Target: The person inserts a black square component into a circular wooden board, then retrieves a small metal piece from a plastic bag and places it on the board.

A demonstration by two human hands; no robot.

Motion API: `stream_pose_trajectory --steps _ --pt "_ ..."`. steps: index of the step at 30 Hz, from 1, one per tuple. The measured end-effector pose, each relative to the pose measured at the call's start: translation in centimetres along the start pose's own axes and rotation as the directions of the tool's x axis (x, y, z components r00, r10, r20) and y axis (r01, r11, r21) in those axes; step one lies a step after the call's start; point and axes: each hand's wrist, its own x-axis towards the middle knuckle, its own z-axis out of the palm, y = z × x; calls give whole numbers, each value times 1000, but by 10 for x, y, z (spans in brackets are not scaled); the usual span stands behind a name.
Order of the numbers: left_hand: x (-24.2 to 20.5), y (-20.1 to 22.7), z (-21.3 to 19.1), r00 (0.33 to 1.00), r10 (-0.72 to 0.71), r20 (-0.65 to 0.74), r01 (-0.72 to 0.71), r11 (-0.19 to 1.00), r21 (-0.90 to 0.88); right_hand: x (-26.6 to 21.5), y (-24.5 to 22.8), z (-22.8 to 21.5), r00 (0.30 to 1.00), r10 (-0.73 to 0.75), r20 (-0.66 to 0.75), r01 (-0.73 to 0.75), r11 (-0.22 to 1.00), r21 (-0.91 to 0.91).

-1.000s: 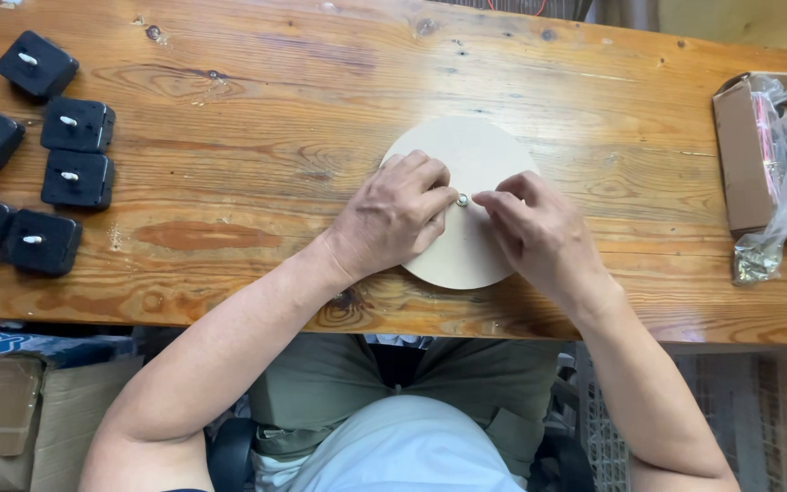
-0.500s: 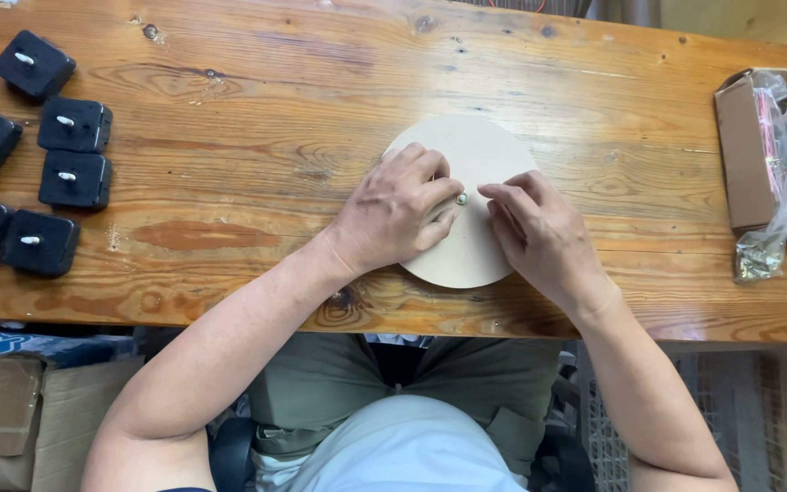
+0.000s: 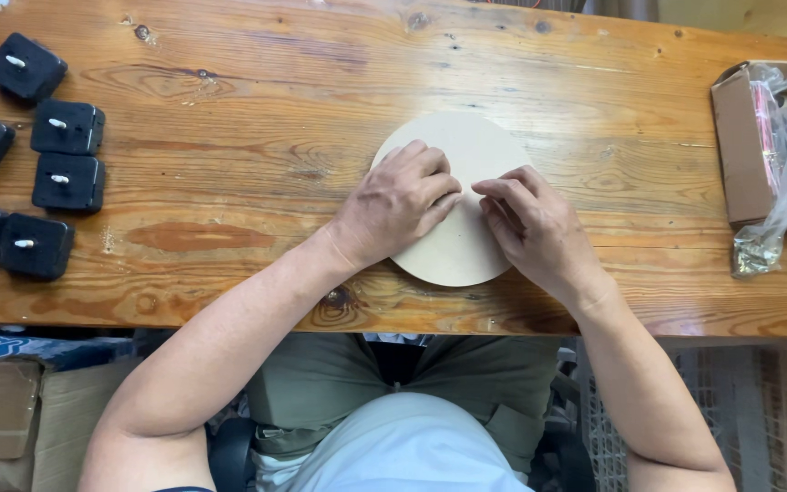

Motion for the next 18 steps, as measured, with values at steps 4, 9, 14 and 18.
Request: stream_pose_trajectory --steps 4,9,14,18 --pt "-3 1 -2 1000 23 -20 -23 1000 12 0 -1 -2 1000 3 -4 -3 1000 22" --pt "-5 2 1 998 -6 -55 6 1000 5 3 -5 -2 999 31 -13 -30 996 83" --pt "-4 -3 5 988 -133 -78 118 978 -172 8 -7 -4 998 59 -29 -51 972 230" --pt "0 2 -3 982 -171 -74 149 959 -242 14 -19 -5 991 133 14 -127 908 400"
